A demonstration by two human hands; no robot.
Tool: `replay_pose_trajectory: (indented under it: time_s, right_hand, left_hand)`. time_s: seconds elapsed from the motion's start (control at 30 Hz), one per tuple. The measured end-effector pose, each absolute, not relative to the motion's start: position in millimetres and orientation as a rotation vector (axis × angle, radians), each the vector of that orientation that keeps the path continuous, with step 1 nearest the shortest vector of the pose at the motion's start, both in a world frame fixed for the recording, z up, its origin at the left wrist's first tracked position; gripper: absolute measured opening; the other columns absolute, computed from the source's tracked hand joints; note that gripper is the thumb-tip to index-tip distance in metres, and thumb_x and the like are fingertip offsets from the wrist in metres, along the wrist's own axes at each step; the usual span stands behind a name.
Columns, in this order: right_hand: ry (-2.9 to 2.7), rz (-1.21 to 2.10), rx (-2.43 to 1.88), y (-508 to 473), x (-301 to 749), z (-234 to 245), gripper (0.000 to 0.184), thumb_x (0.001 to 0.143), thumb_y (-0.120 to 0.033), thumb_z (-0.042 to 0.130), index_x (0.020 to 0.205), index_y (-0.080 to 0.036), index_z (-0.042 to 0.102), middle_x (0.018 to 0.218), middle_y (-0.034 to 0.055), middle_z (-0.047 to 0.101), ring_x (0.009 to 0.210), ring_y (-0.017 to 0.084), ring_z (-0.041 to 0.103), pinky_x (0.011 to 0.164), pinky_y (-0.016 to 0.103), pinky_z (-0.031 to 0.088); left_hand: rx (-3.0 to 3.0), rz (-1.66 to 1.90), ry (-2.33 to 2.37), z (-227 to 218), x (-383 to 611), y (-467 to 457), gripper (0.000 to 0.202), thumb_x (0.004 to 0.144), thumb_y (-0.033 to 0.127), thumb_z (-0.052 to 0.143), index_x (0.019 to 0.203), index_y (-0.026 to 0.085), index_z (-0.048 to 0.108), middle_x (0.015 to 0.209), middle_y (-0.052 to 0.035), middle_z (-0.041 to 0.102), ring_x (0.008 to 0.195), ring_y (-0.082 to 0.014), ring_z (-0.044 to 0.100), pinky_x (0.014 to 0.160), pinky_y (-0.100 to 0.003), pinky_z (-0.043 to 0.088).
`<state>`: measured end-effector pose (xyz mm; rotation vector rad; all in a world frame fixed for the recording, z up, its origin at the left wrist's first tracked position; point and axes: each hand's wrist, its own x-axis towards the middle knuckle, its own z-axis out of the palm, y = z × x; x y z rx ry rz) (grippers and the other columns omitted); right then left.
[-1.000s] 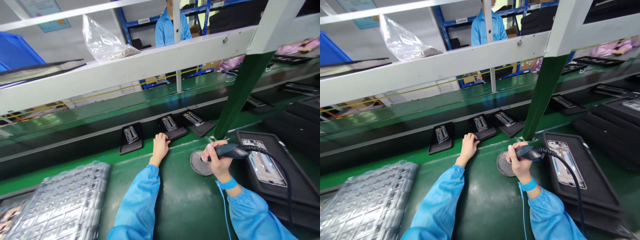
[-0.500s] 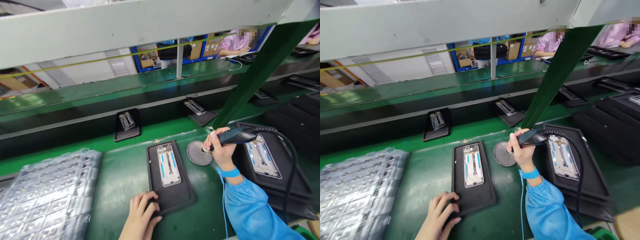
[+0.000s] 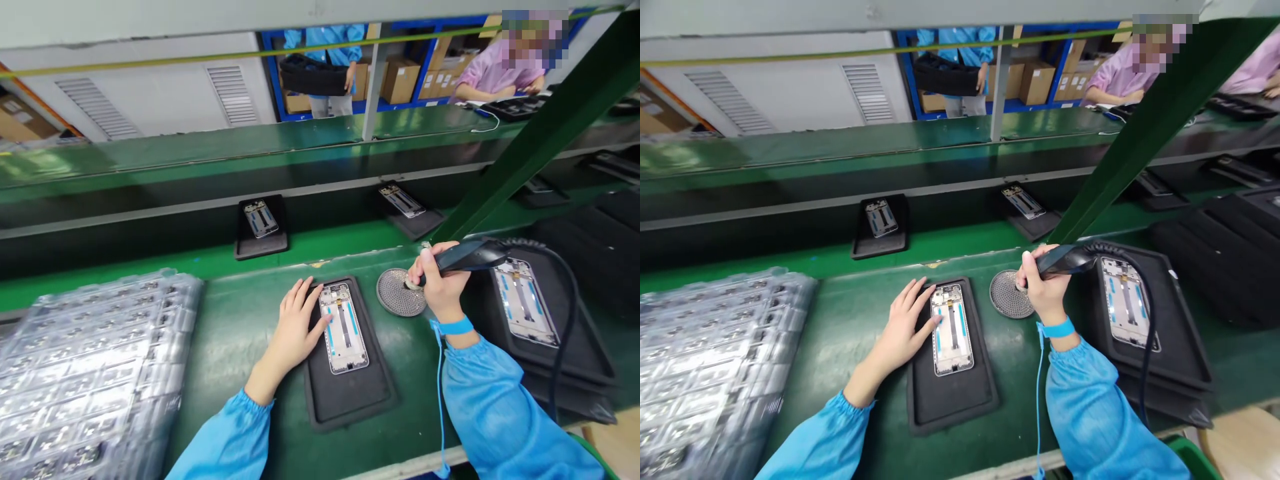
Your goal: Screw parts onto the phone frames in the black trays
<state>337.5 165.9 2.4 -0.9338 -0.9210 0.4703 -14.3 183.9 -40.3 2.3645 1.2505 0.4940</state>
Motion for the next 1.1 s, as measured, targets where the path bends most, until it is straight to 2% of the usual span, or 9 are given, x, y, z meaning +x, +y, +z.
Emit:
replay_pose_trajectory:
  time_s: [0.17,0.33,0.53,0.67,0.8,0.93,1.1]
  right_hand:
    - [-0.930,0.463,-0.926,166.0,337.8,3.2,0.057,0.109,-0.065,0.104,0.111,-0.031,0.058,0.064,-0.0143,0.061,0.042,0.014,0.058,0.045,0.027,0.056]
    - [-0.944,0.458,-0.924,166.3,337.7,3.8,0.056,0.109,-0.064,0.104,0.110,-0.030,0.059,0.064,-0.0141,0.062,0.042,0.014,0.059,0.045,0.027,0.058]
    - [-0.980,0.496,-0.927,167.1,338.5,0.2,0.057,0.108,-0.064,0.105,0.110,-0.030,0.059,0.066,-0.0140,0.062,0.043,0.013,0.059,0.045,0.028,0.059]
    - [-1.005,0.488,-0.945,165.5,339.7,4.7,0.058,0.106,-0.064,0.107,0.108,-0.030,0.059,0.066,-0.0137,0.062,0.043,0.014,0.059,0.046,0.028,0.058]
    - [-0.996,0.462,-0.877,156.8,327.7,26.6,0.055,0.108,-0.061,0.105,0.110,-0.031,0.059,0.068,-0.0130,0.063,0.045,0.014,0.059,0.048,0.027,0.057]
    - [-1.010,0.578,-0.710,144.9,289.7,48.6,0.046,0.115,-0.055,0.100,0.111,-0.032,0.060,0.071,-0.0133,0.063,0.045,0.011,0.055,0.049,0.024,0.056]
    - [-1.084,0.839,-0.646,142.6,240.5,41.8,0.042,0.118,-0.053,0.097,0.114,-0.033,0.061,0.073,-0.0137,0.062,0.045,0.011,0.056,0.048,0.024,0.058]
  left_hand:
    - [2.363,0.519,1.235,-43.2,-20.1,179.9,0.068,0.131,0.061,0.064,0.192,0.034,0.063,0.203,-0.0159,0.054,0.193,-0.0449,0.045,0.158,-0.071,0.044]
    - [2.390,0.499,1.186,-39.3,-18.3,175.5,0.067,0.129,0.056,0.067,0.191,0.030,0.065,0.202,-0.0176,0.055,0.192,-0.0465,0.046,0.159,-0.076,0.043]
    - [2.444,0.462,1.058,-34.2,-14.1,144.7,0.067,0.127,0.050,0.072,0.191,0.033,0.064,0.198,-0.0156,0.059,0.188,-0.0450,0.052,0.159,-0.075,0.044]
    - [2.419,0.466,1.042,-29.3,-7.6,132.6,0.066,0.125,0.048,0.075,0.188,0.030,0.066,0.196,-0.0174,0.060,0.185,-0.0451,0.054,0.159,-0.075,0.043]
    - [2.269,0.487,1.147,-20.6,10.5,136.8,0.048,0.124,0.040,0.075,0.171,0.029,0.078,0.178,-0.0165,0.074,0.169,-0.0420,0.065,0.148,-0.071,0.051]
    - [2.054,0.496,1.296,-12.2,31.6,143.8,0.030,0.117,0.029,0.083,0.147,0.030,0.087,0.154,-0.0103,0.085,0.153,-0.0375,0.071,0.137,-0.063,0.053]
    - [1.991,0.516,1.321,-7.6,40.2,142.3,0.028,0.112,0.026,0.088,0.139,0.030,0.088,0.149,-0.0085,0.085,0.151,-0.0360,0.071,0.134,-0.058,0.049]
